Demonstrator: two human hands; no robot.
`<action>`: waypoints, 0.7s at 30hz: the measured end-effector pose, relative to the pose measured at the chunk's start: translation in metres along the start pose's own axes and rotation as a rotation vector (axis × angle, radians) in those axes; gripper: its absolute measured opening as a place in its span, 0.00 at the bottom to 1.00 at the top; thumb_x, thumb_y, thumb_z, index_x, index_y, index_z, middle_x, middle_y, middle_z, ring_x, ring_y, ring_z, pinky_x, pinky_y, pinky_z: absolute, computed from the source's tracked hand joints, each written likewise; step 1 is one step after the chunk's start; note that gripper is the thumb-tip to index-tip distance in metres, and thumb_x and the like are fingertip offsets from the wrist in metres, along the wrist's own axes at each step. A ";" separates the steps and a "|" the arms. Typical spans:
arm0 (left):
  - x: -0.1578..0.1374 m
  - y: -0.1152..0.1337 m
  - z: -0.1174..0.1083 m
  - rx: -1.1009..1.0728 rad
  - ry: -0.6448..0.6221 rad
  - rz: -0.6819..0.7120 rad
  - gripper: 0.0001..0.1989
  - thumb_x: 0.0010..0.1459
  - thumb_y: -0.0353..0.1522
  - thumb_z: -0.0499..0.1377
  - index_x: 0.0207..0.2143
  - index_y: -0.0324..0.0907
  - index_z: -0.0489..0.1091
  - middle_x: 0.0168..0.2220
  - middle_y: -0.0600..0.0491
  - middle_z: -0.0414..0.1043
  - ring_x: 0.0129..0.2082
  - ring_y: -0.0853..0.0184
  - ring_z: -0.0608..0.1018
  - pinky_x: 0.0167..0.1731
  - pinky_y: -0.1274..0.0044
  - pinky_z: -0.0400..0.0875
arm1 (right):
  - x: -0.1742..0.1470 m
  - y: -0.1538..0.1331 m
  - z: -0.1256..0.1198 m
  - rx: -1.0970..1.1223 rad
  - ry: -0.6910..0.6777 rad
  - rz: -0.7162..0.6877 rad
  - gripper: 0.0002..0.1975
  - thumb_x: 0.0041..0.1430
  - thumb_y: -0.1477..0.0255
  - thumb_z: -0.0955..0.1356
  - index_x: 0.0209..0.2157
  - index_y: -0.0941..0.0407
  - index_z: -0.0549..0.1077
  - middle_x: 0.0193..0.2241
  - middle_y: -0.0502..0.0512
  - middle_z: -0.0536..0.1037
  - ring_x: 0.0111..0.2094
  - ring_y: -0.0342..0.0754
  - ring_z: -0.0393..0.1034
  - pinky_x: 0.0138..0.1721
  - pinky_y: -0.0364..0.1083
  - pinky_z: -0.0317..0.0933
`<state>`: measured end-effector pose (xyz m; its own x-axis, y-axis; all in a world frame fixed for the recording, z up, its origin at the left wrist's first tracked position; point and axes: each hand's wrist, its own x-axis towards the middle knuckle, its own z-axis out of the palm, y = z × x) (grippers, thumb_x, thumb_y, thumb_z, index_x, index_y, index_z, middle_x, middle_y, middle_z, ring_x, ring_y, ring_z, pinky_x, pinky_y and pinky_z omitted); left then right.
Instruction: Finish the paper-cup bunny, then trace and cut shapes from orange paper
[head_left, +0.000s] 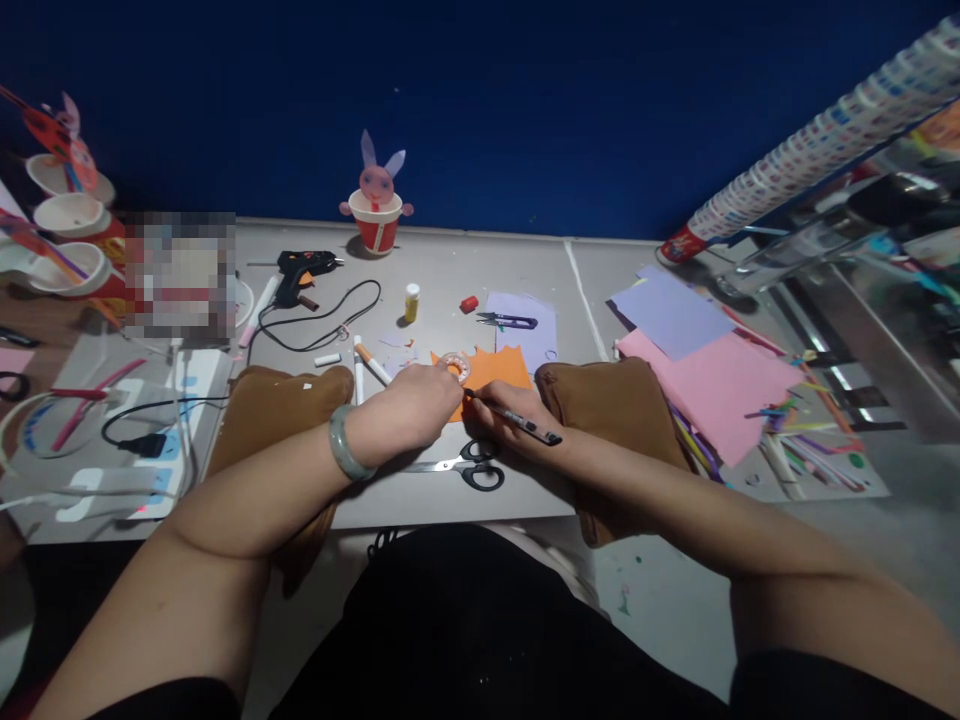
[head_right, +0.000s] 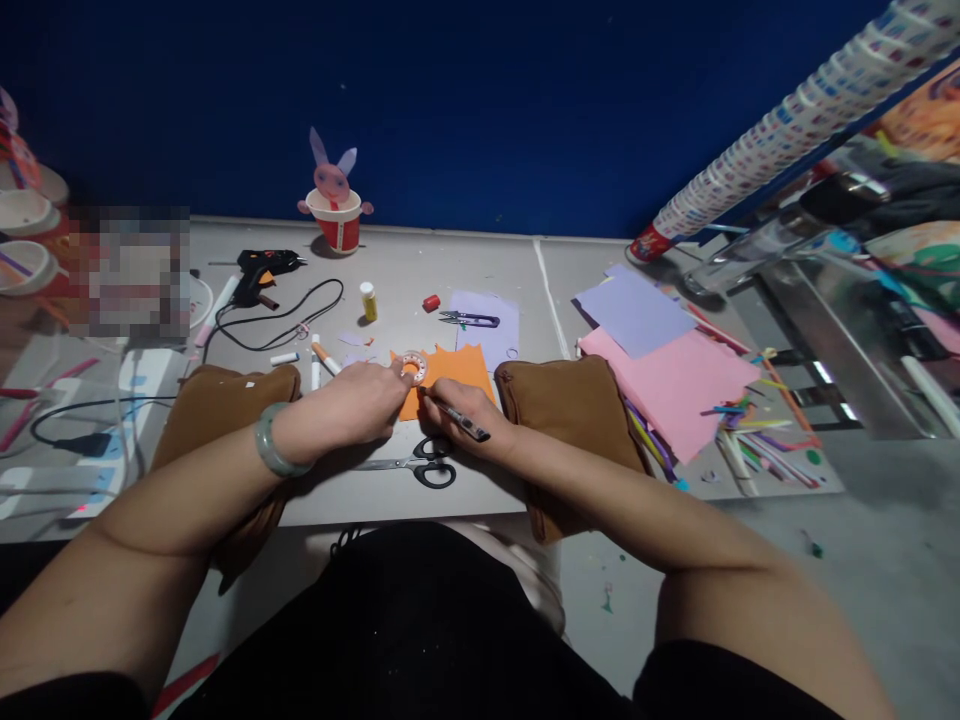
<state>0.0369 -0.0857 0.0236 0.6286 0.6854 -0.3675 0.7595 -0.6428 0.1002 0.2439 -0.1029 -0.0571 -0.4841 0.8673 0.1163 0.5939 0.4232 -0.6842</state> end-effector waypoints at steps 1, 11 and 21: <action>0.000 -0.001 0.000 -0.008 0.003 -0.002 0.23 0.58 0.21 0.56 0.56 0.30 0.73 0.52 0.33 0.76 0.43 0.53 0.84 0.41 0.67 0.79 | 0.000 0.000 0.001 0.015 -0.014 -0.019 0.13 0.71 0.60 0.62 0.33 0.52 0.68 0.27 0.52 0.76 0.28 0.45 0.69 0.29 0.44 0.61; 0.000 -0.007 -0.004 0.019 -0.025 0.005 0.19 0.59 0.24 0.58 0.52 0.33 0.74 0.51 0.35 0.78 0.43 0.50 0.84 0.40 0.66 0.76 | 0.009 -0.002 0.013 -0.015 -0.060 -0.042 0.11 0.70 0.65 0.61 0.32 0.52 0.67 0.30 0.52 0.75 0.30 0.45 0.66 0.34 0.45 0.60; 0.004 -0.009 0.000 0.108 -0.045 0.013 0.23 0.57 0.30 0.61 0.56 0.35 0.72 0.53 0.37 0.78 0.46 0.48 0.83 0.40 0.66 0.76 | 0.011 0.008 0.022 -0.017 -0.103 -0.223 0.08 0.72 0.67 0.61 0.39 0.54 0.69 0.35 0.57 0.79 0.35 0.47 0.71 0.37 0.45 0.64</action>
<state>0.0327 -0.0777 0.0215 0.6281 0.6622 -0.4087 0.7273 -0.6863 0.0055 0.2292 -0.0956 -0.0775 -0.6667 0.7211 0.1884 0.4756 0.6062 -0.6374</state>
